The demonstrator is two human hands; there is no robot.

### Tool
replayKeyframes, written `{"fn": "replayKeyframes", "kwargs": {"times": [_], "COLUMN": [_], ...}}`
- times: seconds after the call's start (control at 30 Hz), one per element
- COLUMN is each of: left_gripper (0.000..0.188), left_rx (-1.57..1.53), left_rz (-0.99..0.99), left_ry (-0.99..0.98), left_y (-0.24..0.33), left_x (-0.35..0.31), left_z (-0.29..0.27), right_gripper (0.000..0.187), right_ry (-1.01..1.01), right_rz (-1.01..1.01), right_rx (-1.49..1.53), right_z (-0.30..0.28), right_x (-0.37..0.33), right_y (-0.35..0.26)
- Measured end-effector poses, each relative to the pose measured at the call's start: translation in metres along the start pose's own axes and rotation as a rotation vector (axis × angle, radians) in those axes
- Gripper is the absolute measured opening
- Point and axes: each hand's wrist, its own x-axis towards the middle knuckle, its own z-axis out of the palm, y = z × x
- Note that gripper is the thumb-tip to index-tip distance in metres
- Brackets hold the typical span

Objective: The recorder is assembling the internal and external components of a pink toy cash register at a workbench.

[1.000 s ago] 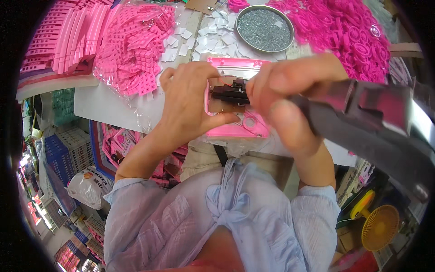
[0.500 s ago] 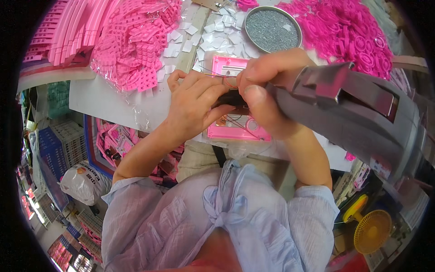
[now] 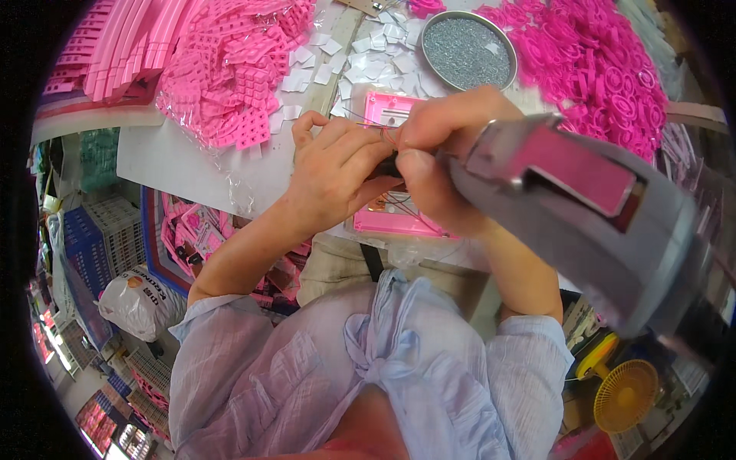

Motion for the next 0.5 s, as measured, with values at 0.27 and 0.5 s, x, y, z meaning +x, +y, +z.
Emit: {"fn": "replayKeyframes", "kwargs": {"times": [0.27,0.5], "left_gripper": [0.037,0.04], "left_rx": [-0.003,-0.097], "left_rz": [0.022,-0.096], "left_ry": [0.052,-0.053], "left_y": [-0.001,-0.01], "left_x": [-0.001,0.003], "left_z": [0.005,-0.001], "right_gripper": [0.026,0.079], "right_ry": [-0.173,-0.357], "right_rz": [-0.014,0.248], "right_rx": [-0.102,-0.624], "right_z": [-0.009,-0.042], "right_x": [0.009,-0.007], "right_y": [0.003,-0.007]}}
